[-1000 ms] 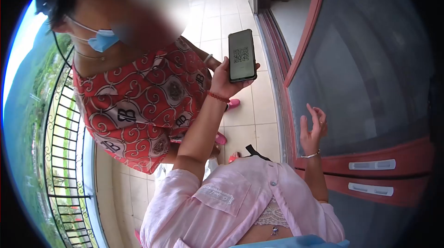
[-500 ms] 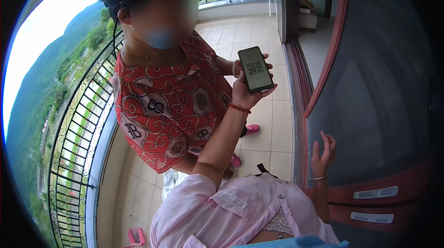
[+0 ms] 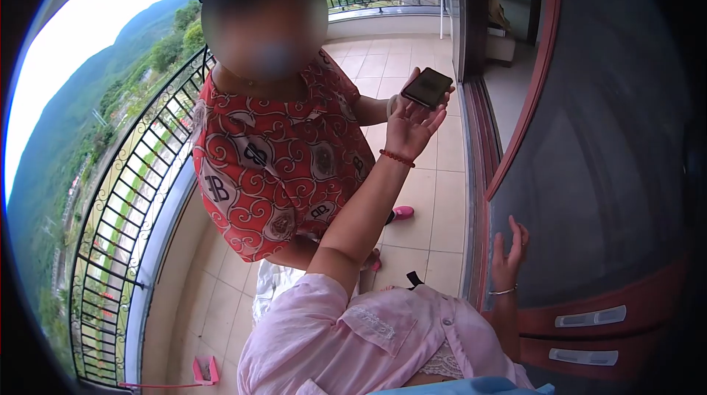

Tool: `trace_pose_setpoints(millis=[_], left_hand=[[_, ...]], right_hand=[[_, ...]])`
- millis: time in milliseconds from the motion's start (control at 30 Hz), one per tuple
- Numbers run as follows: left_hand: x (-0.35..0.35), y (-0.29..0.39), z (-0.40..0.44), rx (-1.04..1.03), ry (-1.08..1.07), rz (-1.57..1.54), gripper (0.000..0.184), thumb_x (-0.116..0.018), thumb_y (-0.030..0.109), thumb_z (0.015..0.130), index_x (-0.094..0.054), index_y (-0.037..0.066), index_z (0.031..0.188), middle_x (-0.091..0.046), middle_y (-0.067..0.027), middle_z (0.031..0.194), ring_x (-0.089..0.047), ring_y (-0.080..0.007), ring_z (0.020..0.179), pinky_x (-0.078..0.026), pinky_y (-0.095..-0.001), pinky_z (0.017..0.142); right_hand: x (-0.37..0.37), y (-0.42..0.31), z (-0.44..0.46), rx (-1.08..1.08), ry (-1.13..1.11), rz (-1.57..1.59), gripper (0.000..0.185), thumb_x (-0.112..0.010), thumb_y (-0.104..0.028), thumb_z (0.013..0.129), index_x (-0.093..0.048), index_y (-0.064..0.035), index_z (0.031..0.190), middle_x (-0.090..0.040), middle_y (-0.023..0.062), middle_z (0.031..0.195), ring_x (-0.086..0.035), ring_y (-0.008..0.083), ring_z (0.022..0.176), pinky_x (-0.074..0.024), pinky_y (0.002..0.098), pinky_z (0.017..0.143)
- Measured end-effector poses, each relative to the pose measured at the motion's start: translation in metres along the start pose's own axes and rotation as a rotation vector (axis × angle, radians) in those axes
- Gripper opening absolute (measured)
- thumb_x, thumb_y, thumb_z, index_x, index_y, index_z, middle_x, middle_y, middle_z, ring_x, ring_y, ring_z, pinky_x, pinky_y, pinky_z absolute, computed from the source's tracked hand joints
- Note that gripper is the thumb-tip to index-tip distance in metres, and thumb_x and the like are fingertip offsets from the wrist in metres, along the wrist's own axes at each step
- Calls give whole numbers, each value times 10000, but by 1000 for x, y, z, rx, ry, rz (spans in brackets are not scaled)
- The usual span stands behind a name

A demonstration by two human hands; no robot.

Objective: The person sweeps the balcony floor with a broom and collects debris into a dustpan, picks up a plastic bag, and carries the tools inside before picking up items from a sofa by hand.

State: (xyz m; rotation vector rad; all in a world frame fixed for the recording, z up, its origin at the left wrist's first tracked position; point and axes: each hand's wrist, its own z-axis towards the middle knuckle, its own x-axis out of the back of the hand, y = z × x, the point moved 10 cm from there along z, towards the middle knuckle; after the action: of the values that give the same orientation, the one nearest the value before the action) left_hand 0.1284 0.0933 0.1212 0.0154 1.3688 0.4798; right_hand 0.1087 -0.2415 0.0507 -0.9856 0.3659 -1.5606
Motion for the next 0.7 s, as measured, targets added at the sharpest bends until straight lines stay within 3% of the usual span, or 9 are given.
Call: trace_pose_setpoints(millis=[67,100,200,300,433,500,533,600,700], left_hand=[[26,14,1,-138,276,-63,597,-332,506,983,-297,49,1364,-417,-190,1309,-427,-342,1242,-417,-491,1014],[22,17,-2,-166,267,-120,531,-415,421,984,-300,36,1331,-365,-216,1324,-412,-381,1238,-402,-502,1033],[31,14,-41,-185,533,-79,496,-378,341,1004,-256,17,1360,-319,-226,1360,-410,-400,1241,-368,-522,1058],[20,-32,-114,54,475,56,438,-425,302,993,-341,28,1324,-418,-205,1300,-466,-353,1194,-406,-481,1016],[-13,-40,-262,230,425,601,304,-497,259,970,-491,76,1214,-606,-85,1109,-571,-210,1081,-465,-391,897],[-87,37,-341,-256,358,925,240,-503,205,957,-517,62,1149,-591,-75,1035,-569,-202,1015,-456,-386,891],[-155,84,-392,-728,231,1120,185,-497,162,959,-542,82,1120,-586,-78,1039,-548,-169,986,-430,-297,808],[-290,105,-502,-1412,-255,1517,187,-481,163,952,-561,89,1104,-571,-102,1077,-527,-181,996,-402,-327,835],[-344,62,-625,-1803,-649,1885,198,-470,184,952,-567,97,1101,-564,-105,1105,-514,-186,1025,-377,-354,857]], right_hand=[[-10,-7,3,17,-60,40,386,-582,-178,899,-543,-14,1246,-510,151,1181,-486,283,1119,-380,385,970],[-14,-14,3,24,-64,40,386,-582,-178,899,-543,-14,1246,-510,151,1181,-486,283,1119,-380,385,970],[-26,-37,-8,34,-115,79,388,-583,-180,898,-536,-3,1240,-504,154,1192,-484,288,1120,-376,387,976],[-41,-52,-24,83,-184,144,460,-634,-194,847,-514,-21,1256,-491,166,1150,-481,331,1081,-379,437,941],[-85,-68,-63,64,-327,167,467,-634,-220,852,-516,-37,1266,-480,170,1177,-455,327,1121,-353,439,968],[-99,-87,-86,88,-376,190,470,-635,-215,852,-513,-40,1270,-482,168,1185,-450,322,1126,-356,440,960],[-105,-99,-97,120,-377,170,438,-628,-191,863,-529,-21,1254,-502,163,1194,-471,304,1132,-361,410,978],[-111,-113,-125,131,-435,146,400,-619,-164,878,-546,-3,1237,-529,154,1199,-495,280,1125,-370,375,988],[-141,-120,-171,175,-500,128,398,-616,-172,885,-548,-11,1242,-541,137,1175,-492,260,1105,-368,358,976]])
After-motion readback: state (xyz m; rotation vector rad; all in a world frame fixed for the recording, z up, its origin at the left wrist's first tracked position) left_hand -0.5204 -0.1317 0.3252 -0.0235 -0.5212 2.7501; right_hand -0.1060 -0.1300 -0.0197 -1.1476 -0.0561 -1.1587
